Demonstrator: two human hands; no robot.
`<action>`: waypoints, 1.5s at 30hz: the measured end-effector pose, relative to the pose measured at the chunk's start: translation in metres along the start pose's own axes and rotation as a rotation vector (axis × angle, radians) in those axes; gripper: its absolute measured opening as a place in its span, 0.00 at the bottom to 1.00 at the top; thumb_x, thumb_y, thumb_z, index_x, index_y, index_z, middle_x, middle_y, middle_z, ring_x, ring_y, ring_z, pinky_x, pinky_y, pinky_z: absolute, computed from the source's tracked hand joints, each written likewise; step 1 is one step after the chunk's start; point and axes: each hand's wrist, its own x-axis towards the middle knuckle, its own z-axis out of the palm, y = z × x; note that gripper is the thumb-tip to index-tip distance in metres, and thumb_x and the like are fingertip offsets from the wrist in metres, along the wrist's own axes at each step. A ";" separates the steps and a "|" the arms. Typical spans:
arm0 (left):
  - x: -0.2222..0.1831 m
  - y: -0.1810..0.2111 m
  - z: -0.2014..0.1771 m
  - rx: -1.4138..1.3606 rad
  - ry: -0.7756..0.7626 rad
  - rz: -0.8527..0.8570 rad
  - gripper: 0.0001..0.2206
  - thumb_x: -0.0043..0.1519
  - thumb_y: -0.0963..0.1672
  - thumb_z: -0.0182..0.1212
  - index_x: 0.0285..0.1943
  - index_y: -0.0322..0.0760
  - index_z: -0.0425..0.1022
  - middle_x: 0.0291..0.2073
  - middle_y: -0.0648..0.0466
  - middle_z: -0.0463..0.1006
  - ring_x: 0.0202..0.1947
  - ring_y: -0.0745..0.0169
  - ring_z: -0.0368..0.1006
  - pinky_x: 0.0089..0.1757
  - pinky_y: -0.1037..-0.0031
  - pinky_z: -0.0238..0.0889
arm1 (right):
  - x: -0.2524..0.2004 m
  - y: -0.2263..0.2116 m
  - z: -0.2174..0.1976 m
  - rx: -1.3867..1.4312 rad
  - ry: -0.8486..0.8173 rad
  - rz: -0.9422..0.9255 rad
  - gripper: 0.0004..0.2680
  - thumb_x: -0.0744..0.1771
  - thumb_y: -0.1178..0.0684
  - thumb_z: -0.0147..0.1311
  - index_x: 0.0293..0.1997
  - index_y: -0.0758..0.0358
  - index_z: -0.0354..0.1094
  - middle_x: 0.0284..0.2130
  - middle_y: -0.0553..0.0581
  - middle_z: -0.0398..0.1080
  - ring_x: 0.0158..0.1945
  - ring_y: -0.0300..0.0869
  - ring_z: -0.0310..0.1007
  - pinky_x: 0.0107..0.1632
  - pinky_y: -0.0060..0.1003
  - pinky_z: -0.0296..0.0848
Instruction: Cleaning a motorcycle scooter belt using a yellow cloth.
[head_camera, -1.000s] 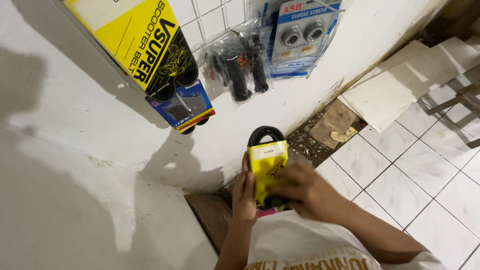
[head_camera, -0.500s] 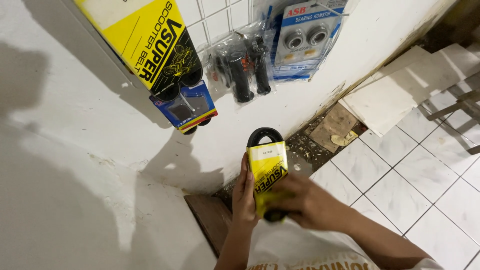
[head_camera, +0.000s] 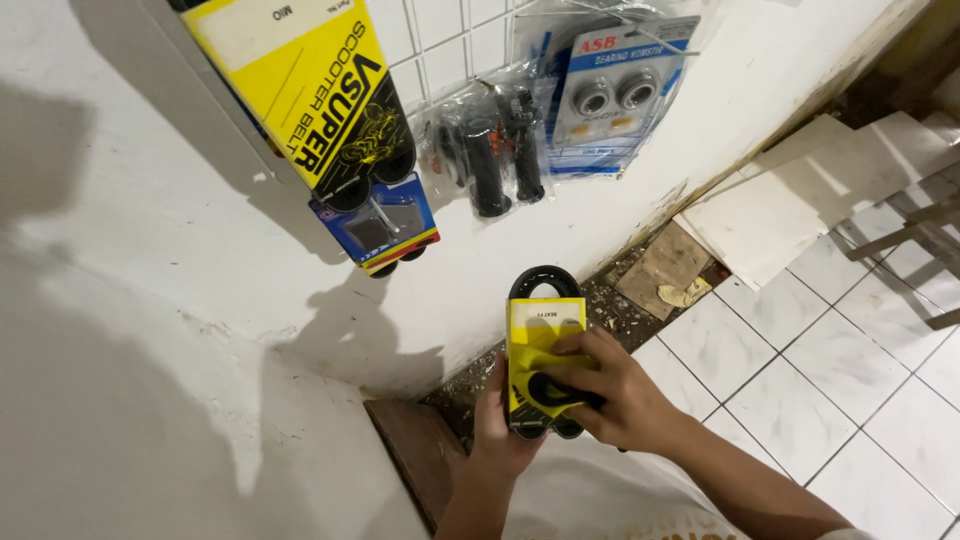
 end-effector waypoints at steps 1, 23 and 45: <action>0.000 0.002 0.001 -0.134 -0.020 -0.050 0.26 0.73 0.56 0.41 0.65 0.35 0.70 0.49 0.48 0.79 0.47 0.57 0.78 0.44 0.66 0.73 | 0.000 0.002 0.002 -0.006 0.003 -0.022 0.22 0.54 0.59 0.65 0.53 0.63 0.75 0.48 0.64 0.68 0.53 0.58 0.70 0.55 0.49 0.72; 0.020 0.009 -0.049 -0.119 0.031 0.098 0.24 0.75 0.54 0.36 0.69 0.38 0.68 0.55 0.48 0.78 0.53 0.55 0.76 0.51 0.62 0.71 | 0.063 0.017 0.003 -0.023 -0.093 -0.234 0.17 0.58 0.56 0.67 0.52 0.57 0.77 0.48 0.58 0.72 0.52 0.51 0.73 0.52 0.47 0.75; 0.018 0.023 -0.030 0.033 0.036 0.071 0.25 0.71 0.54 0.39 0.68 0.36 0.65 0.56 0.48 0.77 0.54 0.56 0.75 0.53 0.65 0.70 | 0.048 0.013 0.001 0.084 -0.084 -0.209 0.19 0.57 0.58 0.68 0.52 0.61 0.78 0.50 0.61 0.70 0.54 0.54 0.72 0.55 0.48 0.74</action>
